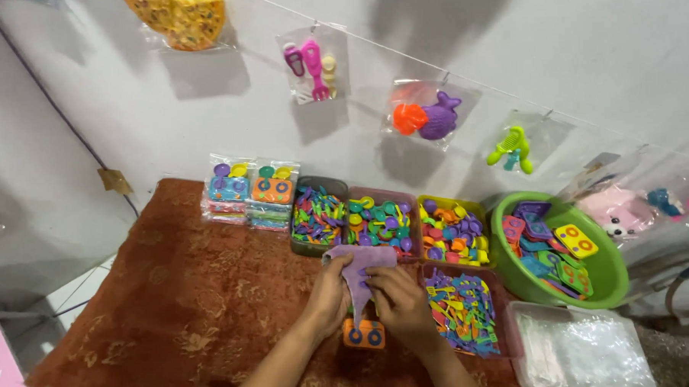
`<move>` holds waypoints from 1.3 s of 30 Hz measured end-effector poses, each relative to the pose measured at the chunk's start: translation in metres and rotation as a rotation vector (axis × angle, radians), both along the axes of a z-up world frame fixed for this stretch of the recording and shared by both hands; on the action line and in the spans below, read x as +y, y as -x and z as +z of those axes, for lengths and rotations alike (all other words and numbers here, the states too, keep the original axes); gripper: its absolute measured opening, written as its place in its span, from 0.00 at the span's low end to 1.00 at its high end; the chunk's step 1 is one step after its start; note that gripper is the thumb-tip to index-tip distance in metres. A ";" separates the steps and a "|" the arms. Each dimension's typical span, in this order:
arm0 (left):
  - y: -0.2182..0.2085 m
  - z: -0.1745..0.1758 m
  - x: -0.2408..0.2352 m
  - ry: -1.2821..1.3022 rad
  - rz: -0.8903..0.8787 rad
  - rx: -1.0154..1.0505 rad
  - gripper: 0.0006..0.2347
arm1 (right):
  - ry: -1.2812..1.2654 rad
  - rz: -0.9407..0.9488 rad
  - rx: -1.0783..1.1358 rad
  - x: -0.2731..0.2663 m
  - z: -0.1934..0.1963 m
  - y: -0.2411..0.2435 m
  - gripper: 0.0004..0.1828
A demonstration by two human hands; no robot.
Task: The person wipes a small orange toy with a purple cloth, then places it into a clear plastic bag along with a green spoon and a purple fork. The person seals the bag and places it on the table.
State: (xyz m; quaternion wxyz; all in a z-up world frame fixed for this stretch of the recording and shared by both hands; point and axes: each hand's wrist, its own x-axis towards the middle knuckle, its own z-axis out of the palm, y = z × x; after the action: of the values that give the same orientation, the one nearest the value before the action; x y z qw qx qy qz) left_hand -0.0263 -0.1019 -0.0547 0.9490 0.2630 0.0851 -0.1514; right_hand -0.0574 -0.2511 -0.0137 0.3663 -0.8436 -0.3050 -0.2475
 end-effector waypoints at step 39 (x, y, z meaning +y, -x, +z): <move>0.011 -0.006 -0.014 -0.071 -0.079 0.061 0.13 | 0.181 0.003 -0.079 -0.030 0.000 -0.013 0.12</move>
State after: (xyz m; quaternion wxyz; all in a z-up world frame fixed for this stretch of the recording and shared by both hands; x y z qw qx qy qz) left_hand -0.0374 -0.1155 -0.0605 0.9294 0.2948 0.1089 -0.1938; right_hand -0.0443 -0.2809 -0.0137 0.2765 -0.8624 -0.3416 -0.2514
